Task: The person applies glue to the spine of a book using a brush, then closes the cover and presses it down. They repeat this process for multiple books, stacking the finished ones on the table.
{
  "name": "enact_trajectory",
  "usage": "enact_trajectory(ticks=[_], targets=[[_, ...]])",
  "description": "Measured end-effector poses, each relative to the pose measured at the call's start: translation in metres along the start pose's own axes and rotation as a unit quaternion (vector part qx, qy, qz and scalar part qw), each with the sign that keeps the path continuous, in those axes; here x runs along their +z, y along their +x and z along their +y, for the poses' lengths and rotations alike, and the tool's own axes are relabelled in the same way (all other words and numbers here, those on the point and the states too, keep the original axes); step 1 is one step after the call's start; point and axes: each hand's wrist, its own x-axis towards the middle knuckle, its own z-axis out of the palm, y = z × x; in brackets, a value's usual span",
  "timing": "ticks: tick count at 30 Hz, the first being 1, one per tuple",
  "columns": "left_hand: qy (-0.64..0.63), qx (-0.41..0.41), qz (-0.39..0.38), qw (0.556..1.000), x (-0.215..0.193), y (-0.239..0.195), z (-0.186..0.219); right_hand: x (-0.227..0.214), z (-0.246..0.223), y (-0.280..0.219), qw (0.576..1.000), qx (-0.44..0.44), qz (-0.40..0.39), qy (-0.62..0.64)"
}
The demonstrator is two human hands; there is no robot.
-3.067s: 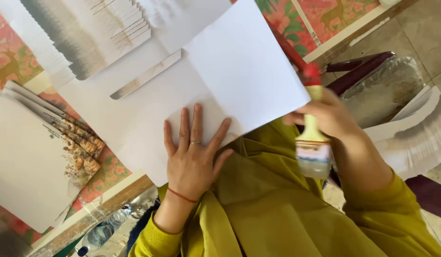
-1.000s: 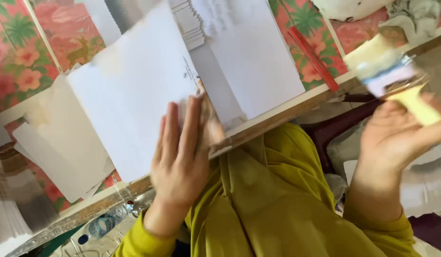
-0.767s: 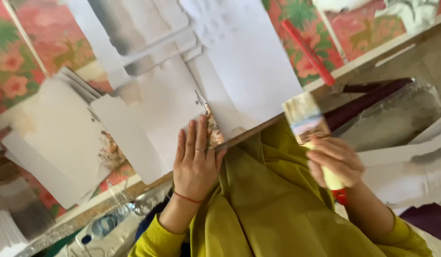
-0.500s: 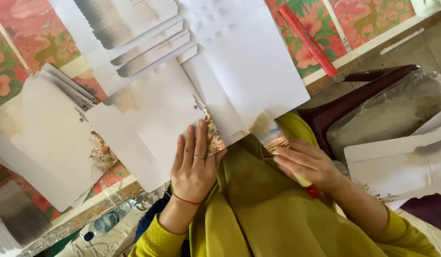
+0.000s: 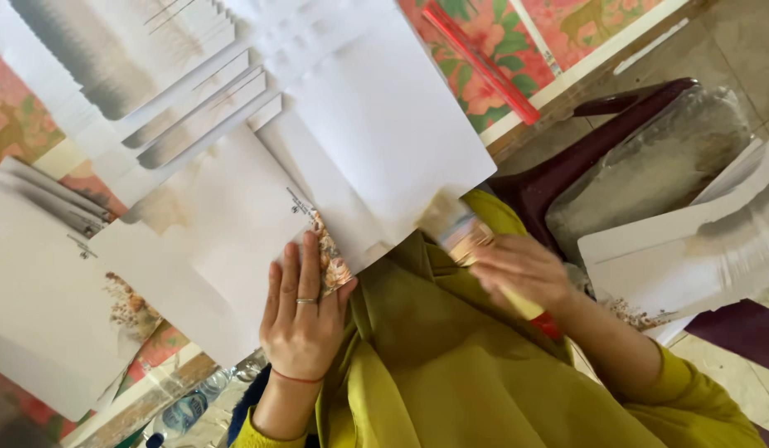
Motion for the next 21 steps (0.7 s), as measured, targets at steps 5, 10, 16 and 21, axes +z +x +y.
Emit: enact_trajectory(ticks=[5,10,16,21], targets=[[-0.016,-0.004,0.008,1.0,0.0,0.0,0.0,-0.039,0.007,-0.029,0.984,0.17,0.035,-0.034],[-0.068,-0.036,0.006,0.997,0.001,-0.004,-0.002,-0.062,-0.004,-0.01,0.956,0.281,0.07,0.04],[-0.28,-0.267,0.024,0.922,0.02,-0.052,-0.015,-0.081,0.024,0.036,0.829,0.336,0.262,0.362],[-0.347,-0.246,0.133,0.895,0.02,-0.028,-0.004,-0.068,0.018,0.125,0.736,0.397,0.061,0.545]])
